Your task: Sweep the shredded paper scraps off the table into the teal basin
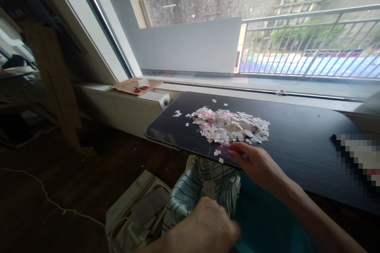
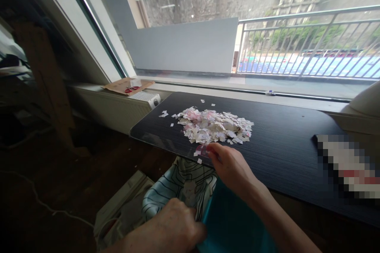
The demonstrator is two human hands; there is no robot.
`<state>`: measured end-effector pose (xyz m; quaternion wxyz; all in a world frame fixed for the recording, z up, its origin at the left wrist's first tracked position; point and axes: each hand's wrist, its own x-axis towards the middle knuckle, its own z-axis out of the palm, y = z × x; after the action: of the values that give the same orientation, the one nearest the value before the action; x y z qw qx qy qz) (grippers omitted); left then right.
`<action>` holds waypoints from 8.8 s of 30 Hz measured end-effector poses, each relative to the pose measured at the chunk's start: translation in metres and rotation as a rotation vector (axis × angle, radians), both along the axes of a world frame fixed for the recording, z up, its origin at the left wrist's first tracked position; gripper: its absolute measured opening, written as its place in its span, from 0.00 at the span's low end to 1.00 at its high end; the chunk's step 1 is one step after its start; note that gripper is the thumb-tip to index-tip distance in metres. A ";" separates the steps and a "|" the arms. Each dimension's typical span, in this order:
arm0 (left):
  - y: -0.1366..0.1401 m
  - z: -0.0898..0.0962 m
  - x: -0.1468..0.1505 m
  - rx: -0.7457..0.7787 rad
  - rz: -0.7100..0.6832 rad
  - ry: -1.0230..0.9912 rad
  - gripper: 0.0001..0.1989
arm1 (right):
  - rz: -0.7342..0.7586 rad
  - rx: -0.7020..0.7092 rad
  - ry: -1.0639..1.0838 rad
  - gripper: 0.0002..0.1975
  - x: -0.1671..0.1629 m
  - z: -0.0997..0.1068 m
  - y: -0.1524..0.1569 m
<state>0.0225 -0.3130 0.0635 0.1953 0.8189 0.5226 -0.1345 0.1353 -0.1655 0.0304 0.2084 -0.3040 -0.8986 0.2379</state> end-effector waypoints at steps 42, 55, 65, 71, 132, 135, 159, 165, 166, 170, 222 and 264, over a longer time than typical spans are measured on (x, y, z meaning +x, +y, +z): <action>-0.005 0.005 -0.007 -0.019 0.037 0.024 0.08 | -0.173 0.076 0.002 0.12 -0.004 -0.001 0.022; -0.001 0.001 -0.014 -0.079 0.027 -0.027 0.09 | -0.134 0.049 -0.020 0.12 0.007 0.002 0.017; -0.004 0.001 -0.018 -0.045 0.031 -0.031 0.08 | -0.125 0.054 -0.002 0.12 0.011 0.003 0.011; -0.005 0.002 -0.019 -0.018 0.052 -0.055 0.06 | -0.152 -0.045 0.072 0.15 0.012 -0.005 0.015; 0.026 -0.003 -0.016 -0.075 0.102 -0.212 0.07 | -0.059 -0.305 0.029 0.13 0.017 -0.001 -0.001; 0.025 -0.002 -0.016 -0.050 0.120 -0.210 0.06 | -0.039 -0.284 0.044 0.13 0.008 0.002 -0.001; 0.019 0.000 -0.021 -0.044 0.146 -0.199 0.08 | -0.135 -0.185 -0.017 0.14 0.001 0.009 0.011; 0.018 0.003 -0.021 -0.051 0.151 -0.192 0.07 | -0.152 -0.126 -0.083 0.13 0.009 0.014 0.009; 0.018 0.003 -0.022 -0.052 0.154 -0.188 0.07 | -0.152 -0.114 -0.083 0.13 0.009 0.015 0.009; 0.018 0.002 -0.025 -0.048 0.173 -0.178 0.07 | -0.134 -0.093 -0.045 0.13 0.007 0.017 0.007; -0.017 -0.005 -0.058 -0.079 0.175 -0.079 0.04 | -0.146 -0.152 0.031 0.12 0.034 0.011 0.003; 0.020 -0.007 -0.006 -0.073 0.003 -0.190 0.03 | -0.045 -0.160 0.042 0.12 0.005 0.006 -0.002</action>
<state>0.0163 -0.2928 0.0569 0.2738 0.8196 0.4977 -0.0747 0.1405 -0.1671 0.0368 0.2075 -0.3349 -0.8651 0.3105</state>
